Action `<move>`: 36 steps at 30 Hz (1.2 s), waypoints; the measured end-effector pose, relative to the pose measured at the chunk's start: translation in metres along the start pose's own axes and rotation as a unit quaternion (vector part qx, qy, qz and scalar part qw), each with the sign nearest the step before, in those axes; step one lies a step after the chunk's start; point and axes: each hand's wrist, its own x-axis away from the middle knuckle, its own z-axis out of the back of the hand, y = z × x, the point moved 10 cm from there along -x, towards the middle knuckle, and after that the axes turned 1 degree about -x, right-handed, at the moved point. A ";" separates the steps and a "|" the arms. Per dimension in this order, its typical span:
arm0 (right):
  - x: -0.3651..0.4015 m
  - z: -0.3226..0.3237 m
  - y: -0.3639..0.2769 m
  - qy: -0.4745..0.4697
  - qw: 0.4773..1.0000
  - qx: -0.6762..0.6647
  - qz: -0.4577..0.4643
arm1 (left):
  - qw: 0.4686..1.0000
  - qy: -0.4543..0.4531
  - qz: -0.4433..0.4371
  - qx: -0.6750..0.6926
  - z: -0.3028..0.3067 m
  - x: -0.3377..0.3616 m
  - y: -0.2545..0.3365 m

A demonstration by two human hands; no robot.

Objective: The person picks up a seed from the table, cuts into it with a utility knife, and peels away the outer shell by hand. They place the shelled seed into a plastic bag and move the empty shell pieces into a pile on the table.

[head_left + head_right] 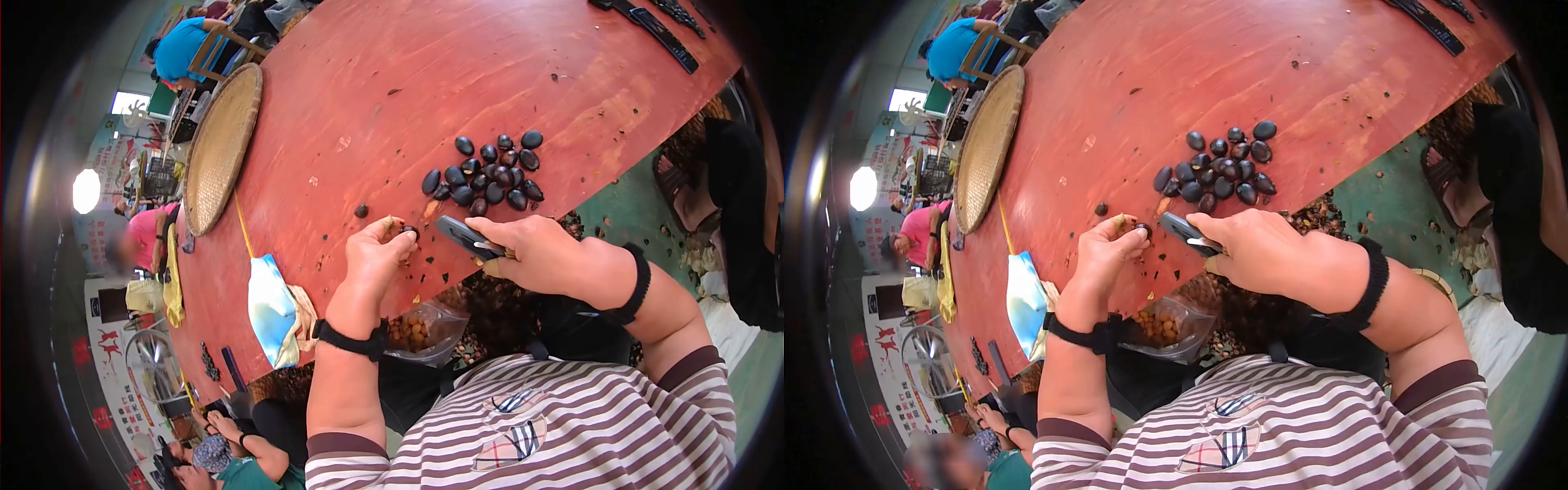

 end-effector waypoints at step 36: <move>-0.027 -0.042 -0.021 -0.133 0.946 0.297 0.002 | 0.997 -0.005 -0.062 -0.051 0.002 -0.003 -0.009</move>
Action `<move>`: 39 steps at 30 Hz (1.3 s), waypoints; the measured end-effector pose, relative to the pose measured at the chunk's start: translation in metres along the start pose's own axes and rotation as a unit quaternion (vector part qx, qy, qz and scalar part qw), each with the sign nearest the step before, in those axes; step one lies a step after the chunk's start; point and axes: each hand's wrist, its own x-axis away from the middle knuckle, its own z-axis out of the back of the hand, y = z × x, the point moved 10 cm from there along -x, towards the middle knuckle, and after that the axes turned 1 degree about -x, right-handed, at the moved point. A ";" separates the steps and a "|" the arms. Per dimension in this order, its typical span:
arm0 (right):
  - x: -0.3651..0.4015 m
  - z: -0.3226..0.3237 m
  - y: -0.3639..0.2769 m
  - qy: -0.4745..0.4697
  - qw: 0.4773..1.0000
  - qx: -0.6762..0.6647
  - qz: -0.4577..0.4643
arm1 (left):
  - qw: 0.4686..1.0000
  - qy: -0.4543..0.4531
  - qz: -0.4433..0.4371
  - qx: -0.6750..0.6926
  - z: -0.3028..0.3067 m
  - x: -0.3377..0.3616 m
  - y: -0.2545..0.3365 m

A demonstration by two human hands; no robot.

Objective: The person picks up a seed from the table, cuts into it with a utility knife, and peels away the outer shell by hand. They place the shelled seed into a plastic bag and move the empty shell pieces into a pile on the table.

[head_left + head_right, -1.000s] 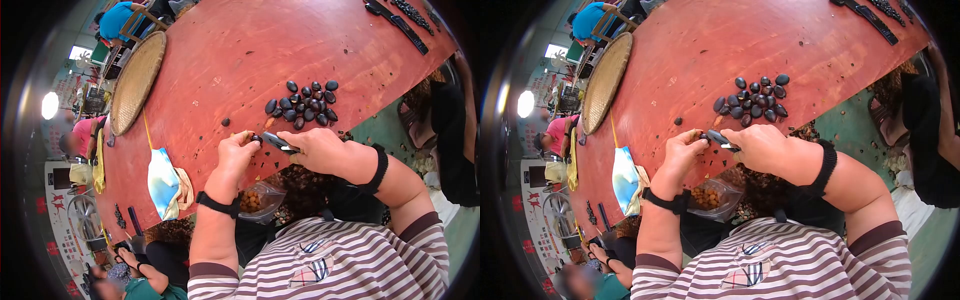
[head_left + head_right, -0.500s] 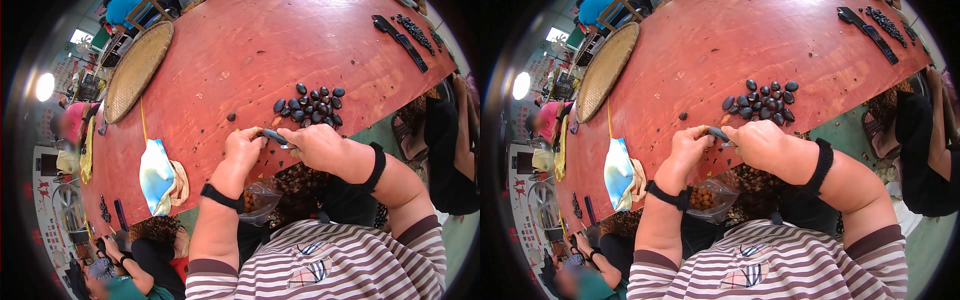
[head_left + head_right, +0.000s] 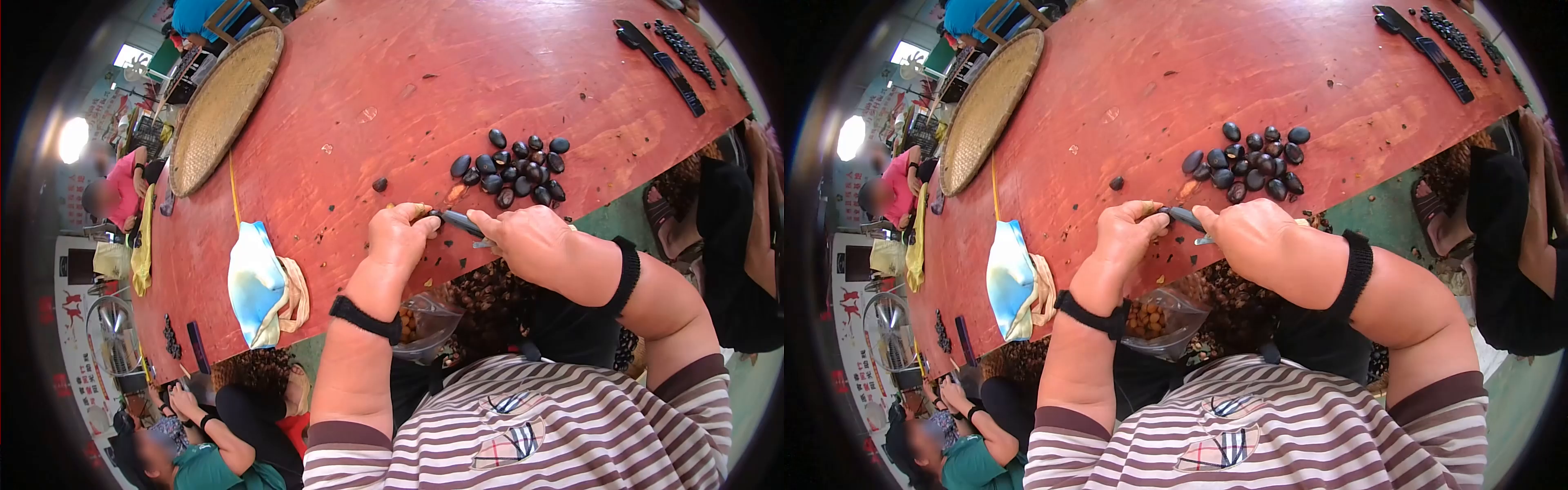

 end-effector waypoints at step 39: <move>0.073 -0.007 -0.041 0.151 0.886 -0.431 0.084 | 0.920 -0.123 0.012 0.372 -0.035 0.128 -0.006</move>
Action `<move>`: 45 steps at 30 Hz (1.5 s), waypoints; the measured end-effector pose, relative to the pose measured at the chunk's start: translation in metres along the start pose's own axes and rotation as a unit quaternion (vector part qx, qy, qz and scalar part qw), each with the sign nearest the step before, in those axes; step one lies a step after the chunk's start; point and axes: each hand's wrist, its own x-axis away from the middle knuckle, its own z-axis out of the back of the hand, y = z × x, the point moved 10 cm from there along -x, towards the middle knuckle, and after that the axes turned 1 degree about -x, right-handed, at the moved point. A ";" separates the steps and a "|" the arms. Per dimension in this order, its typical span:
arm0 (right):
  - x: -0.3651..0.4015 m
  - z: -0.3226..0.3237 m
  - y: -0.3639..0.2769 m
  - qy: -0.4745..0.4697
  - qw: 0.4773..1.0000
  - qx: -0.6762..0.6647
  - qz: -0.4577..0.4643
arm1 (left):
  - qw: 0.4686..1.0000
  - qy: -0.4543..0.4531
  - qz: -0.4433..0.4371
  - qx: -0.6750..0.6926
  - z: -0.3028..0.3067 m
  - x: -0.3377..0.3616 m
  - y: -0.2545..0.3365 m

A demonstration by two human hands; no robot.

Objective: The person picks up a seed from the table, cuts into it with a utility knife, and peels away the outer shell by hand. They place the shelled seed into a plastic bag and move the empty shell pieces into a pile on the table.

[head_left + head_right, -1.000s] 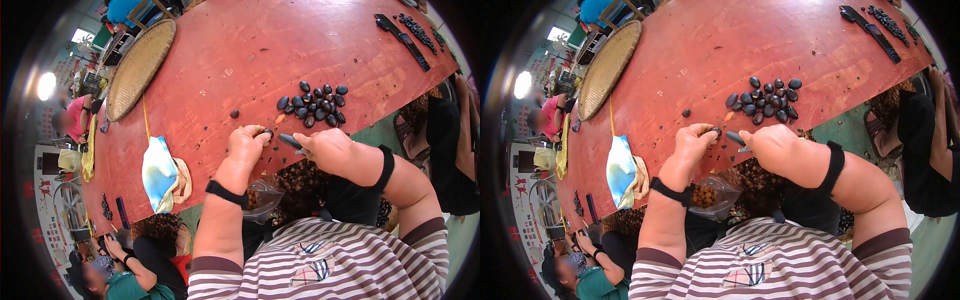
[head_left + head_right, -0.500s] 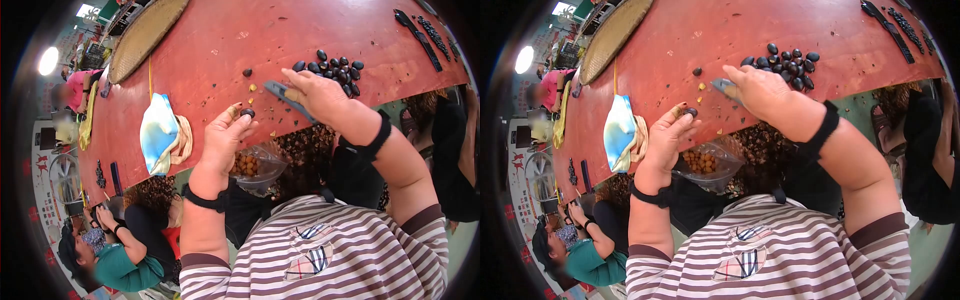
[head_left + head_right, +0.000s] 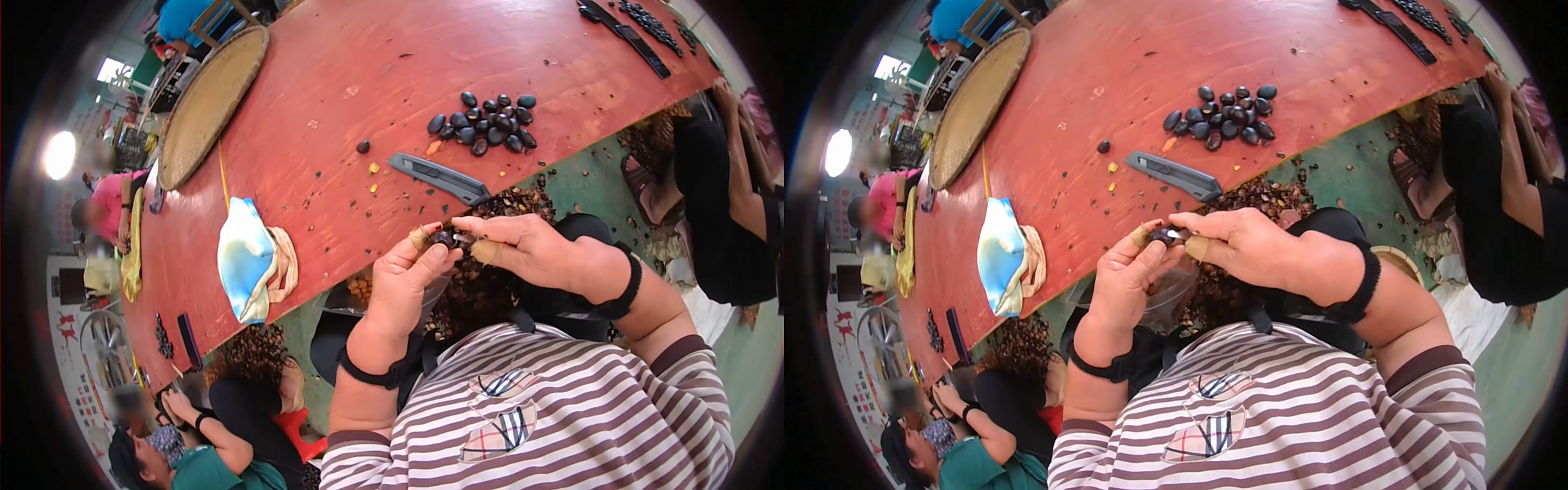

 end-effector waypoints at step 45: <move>0.022 -0.022 0.045 -0.042 0.948 -0.201 -0.243 | 0.996 -0.007 -0.023 -0.087 -0.014 0.003 -0.012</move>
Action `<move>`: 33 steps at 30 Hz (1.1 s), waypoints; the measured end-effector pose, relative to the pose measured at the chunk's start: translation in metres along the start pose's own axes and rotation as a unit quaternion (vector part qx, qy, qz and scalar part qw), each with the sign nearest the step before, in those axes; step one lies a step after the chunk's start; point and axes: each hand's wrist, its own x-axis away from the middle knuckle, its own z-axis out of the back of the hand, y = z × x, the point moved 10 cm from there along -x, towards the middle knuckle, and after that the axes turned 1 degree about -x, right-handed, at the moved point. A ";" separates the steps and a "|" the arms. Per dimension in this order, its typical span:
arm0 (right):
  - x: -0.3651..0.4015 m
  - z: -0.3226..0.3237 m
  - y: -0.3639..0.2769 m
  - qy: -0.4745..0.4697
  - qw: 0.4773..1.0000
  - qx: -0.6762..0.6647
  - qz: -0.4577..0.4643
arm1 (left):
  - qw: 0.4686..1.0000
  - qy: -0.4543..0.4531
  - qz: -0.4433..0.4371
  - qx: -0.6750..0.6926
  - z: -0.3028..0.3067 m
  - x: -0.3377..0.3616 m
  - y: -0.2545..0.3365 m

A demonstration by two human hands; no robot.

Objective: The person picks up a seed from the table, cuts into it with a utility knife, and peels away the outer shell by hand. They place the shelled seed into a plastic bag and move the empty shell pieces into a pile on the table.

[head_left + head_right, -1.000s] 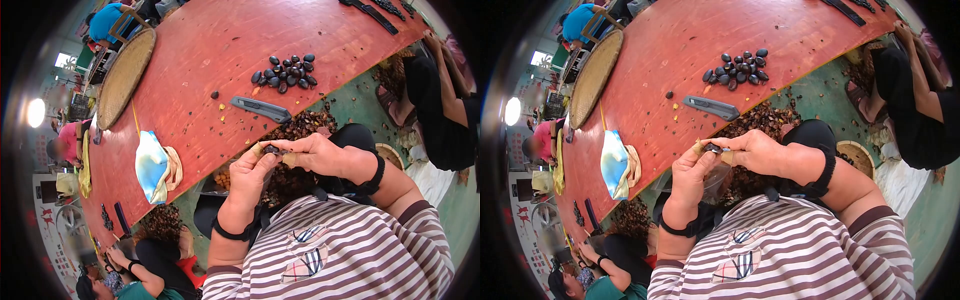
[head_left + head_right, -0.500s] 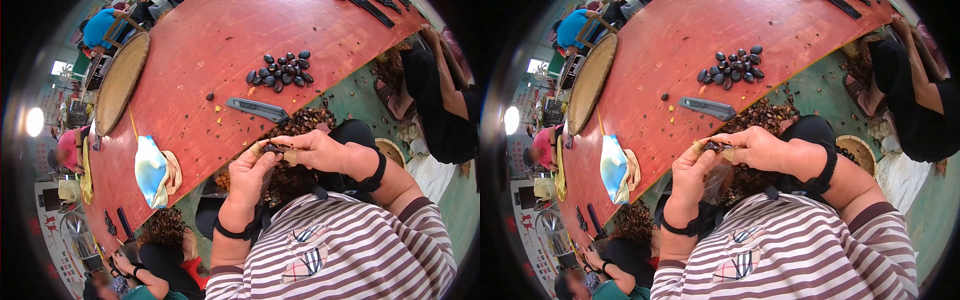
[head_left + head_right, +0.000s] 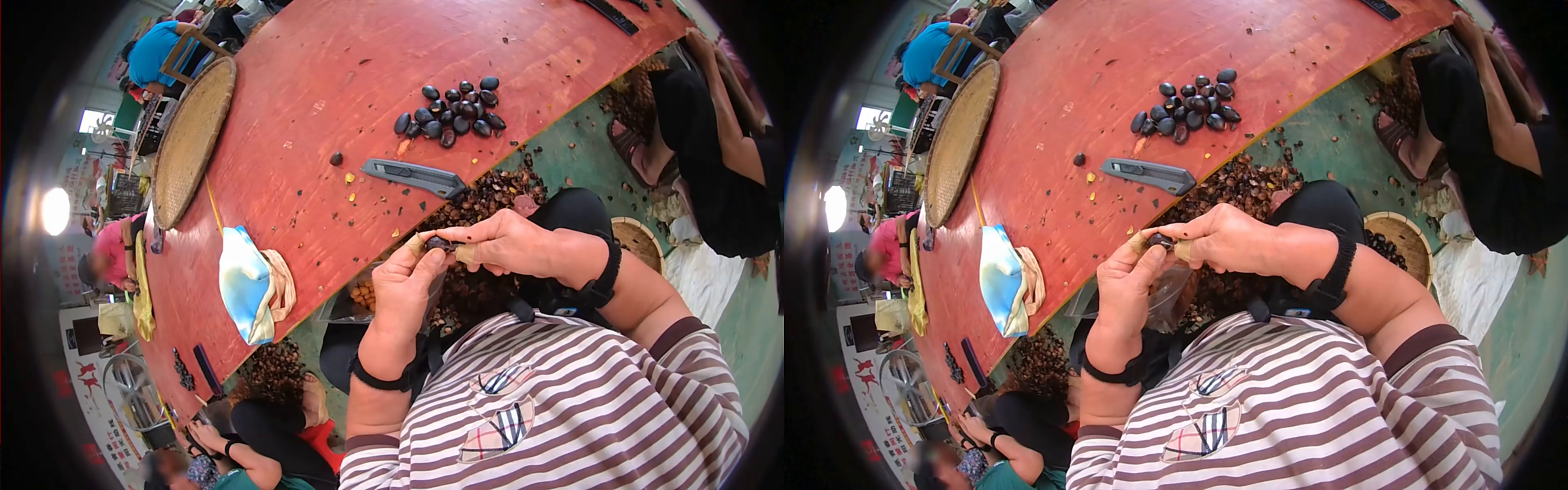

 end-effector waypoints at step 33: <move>0.001 0.012 -0.027 0.107 0.968 0.085 0.213 | 0.998 -0.055 0.001 -0.038 -0.013 -0.012 0.003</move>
